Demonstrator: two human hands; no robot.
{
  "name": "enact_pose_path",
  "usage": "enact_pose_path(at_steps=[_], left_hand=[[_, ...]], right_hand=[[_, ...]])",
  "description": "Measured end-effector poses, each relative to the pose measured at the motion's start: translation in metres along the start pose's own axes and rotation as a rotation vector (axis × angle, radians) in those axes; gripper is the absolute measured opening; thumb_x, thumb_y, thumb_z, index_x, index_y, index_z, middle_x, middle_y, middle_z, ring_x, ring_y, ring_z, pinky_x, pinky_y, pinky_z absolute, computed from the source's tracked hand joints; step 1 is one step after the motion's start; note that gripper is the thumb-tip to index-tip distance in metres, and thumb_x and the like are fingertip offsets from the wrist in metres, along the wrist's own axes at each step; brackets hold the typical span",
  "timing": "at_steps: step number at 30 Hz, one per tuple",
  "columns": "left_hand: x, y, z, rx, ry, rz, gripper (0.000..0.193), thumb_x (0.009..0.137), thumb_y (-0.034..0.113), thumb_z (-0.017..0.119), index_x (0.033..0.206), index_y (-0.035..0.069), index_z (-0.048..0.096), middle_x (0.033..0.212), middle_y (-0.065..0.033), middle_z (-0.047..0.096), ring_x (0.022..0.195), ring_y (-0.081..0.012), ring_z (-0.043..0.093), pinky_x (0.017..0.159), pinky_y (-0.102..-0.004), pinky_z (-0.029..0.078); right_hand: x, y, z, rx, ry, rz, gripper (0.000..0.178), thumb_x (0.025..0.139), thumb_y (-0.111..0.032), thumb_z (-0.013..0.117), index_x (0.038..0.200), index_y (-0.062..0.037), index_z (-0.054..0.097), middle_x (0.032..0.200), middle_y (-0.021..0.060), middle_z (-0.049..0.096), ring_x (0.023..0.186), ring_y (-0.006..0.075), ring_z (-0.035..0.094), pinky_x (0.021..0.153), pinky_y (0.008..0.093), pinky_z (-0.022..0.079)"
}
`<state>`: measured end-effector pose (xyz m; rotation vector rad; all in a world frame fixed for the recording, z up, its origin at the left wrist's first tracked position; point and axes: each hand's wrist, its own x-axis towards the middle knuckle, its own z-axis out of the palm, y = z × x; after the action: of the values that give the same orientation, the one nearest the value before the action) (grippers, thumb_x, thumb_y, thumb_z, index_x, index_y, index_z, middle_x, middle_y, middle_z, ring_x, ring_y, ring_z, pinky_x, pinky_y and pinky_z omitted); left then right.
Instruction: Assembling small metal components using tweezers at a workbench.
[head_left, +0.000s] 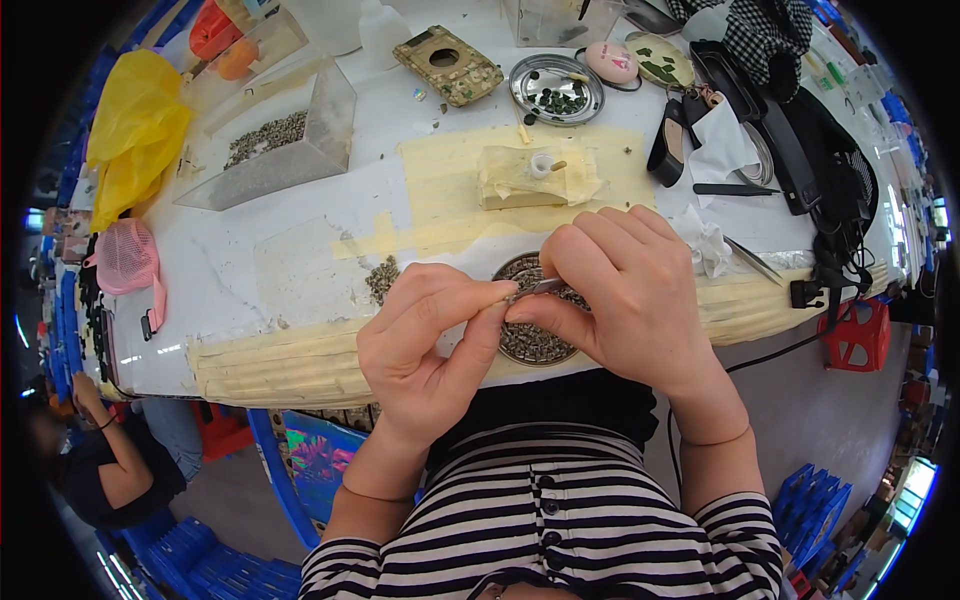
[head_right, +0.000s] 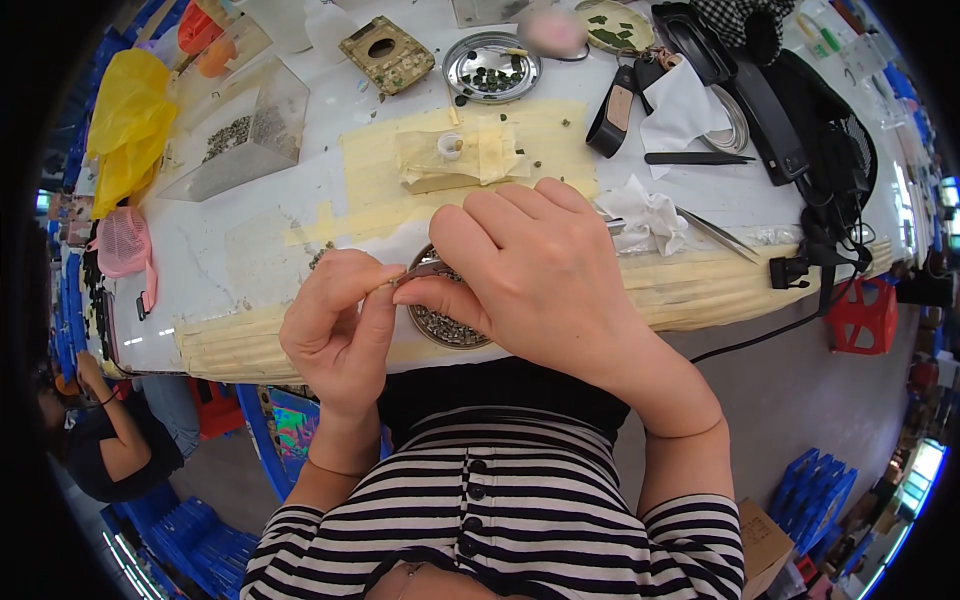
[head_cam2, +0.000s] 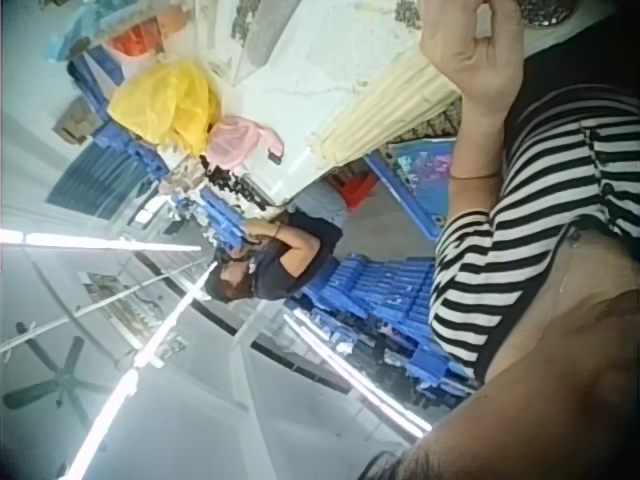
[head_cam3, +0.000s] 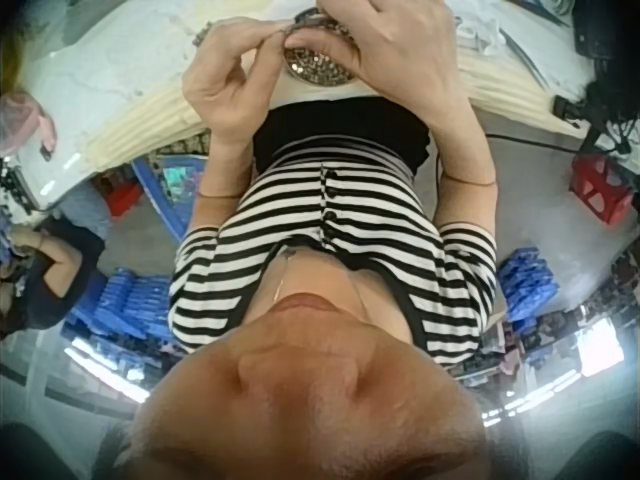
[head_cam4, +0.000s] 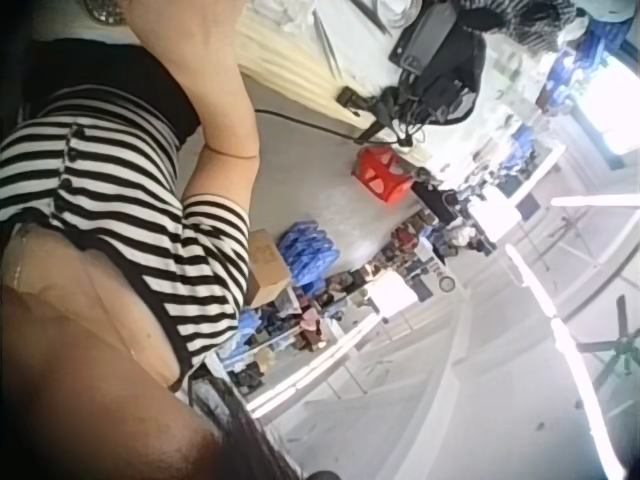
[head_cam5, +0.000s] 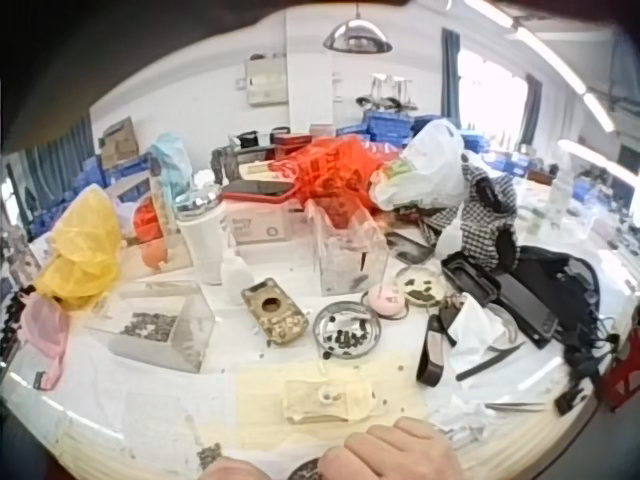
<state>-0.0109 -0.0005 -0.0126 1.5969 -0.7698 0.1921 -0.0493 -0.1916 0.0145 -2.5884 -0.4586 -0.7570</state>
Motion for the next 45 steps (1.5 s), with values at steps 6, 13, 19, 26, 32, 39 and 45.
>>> enact_pose_path(at_steps=[6,13,19,26,32,39,45], left_hand=[[0.0,0.001,-0.001,0.015,-0.017,0.01,0.023,0.079,-0.009,0.073,0.1,-0.001,0.075,0.083,-0.008,0.067,0.076,-0.0197,0.062,0.069,-0.0289,0.048],[0.001,0.001,-0.001,0.026,-0.039,0.038,0.025,0.077,-0.009,0.074,0.1,0.0,0.075,0.083,-0.0079,0.068,0.077,-0.02,0.062,0.069,-0.029,0.049],[0.001,0.002,0.002,0.094,-0.014,0.061,0.025,0.076,-0.009,0.075,0.099,0.0,0.075,0.083,-0.0077,0.067,0.076,-0.0207,0.062,0.068,-0.0299,0.048],[0.001,0.002,0.005,0.177,-0.005,0.117,0.026,0.074,-0.01,0.074,0.097,0.0,0.074,0.081,-0.008,0.065,0.073,-0.0223,0.061,0.067,-0.0316,0.048],[0.001,0.002,0.006,0.201,-0.009,0.128,0.027,0.072,-0.01,0.075,0.097,0.0,0.074,0.08,-0.0077,0.065,0.074,-0.023,0.061,0.066,-0.0319,0.048],[0.002,0.006,0.01,0.334,-0.038,0.212,0.023,0.077,-0.012,0.073,0.097,-0.001,0.074,0.082,-0.0092,0.065,0.075,-0.0241,0.061,0.07,-0.032,0.049],[0.003,0.005,0.01,0.27,-0.033,0.168,0.025,0.073,-0.01,0.076,0.097,0.001,0.075,0.081,-0.0082,0.065,0.074,-0.024,0.061,0.067,-0.0322,0.049]], right_hand=[[0.0,0.0,-0.003,0.063,-0.081,0.029,0.042,0.087,-0.047,0.07,0.076,-0.0103,0.053,0.065,0.003,0.051,0.059,0.0231,0.055,0.057,0.0343,0.039],[-0.003,-0.002,-0.008,0.346,-0.207,0.121,0.042,0.085,-0.045,0.073,0.077,-0.0082,0.055,0.062,0.0058,0.054,0.057,0.0283,0.056,0.054,0.0378,0.04],[-0.001,0.001,-0.012,0.106,-0.119,0.045,0.044,0.083,-0.047,0.074,0.077,-0.0091,0.053,0.064,0.0037,0.051,0.059,0.0239,0.055,0.057,0.0346,0.038],[0.0,0.003,-0.013,-0.042,-0.116,-0.001,0.043,0.082,-0.048,0.071,0.076,-0.0104,0.052,0.065,0.0018,0.049,0.061,0.0207,0.054,0.059,0.033,0.037],[-0.001,0.004,-0.015,-0.092,-0.126,-0.013,0.042,0.083,-0.048,0.071,0.076,-0.0107,0.052,0.066,0.0014,0.05,0.062,0.0199,0.054,0.06,0.0324,0.038],[0.0,0.008,-0.021,-0.063,-0.207,-0.005,0.044,0.08,-0.048,0.073,0.076,-0.0095,0.052,0.066,0.0039,0.05,0.061,0.0247,0.053,0.06,0.0361,0.039],[-0.002,0.008,-0.026,0.091,-0.361,0.014,0.043,0.08,-0.048,0.074,0.076,-0.0091,0.055,0.064,0.0041,0.051,0.06,0.0263,0.055,0.059,0.0371,0.039]])
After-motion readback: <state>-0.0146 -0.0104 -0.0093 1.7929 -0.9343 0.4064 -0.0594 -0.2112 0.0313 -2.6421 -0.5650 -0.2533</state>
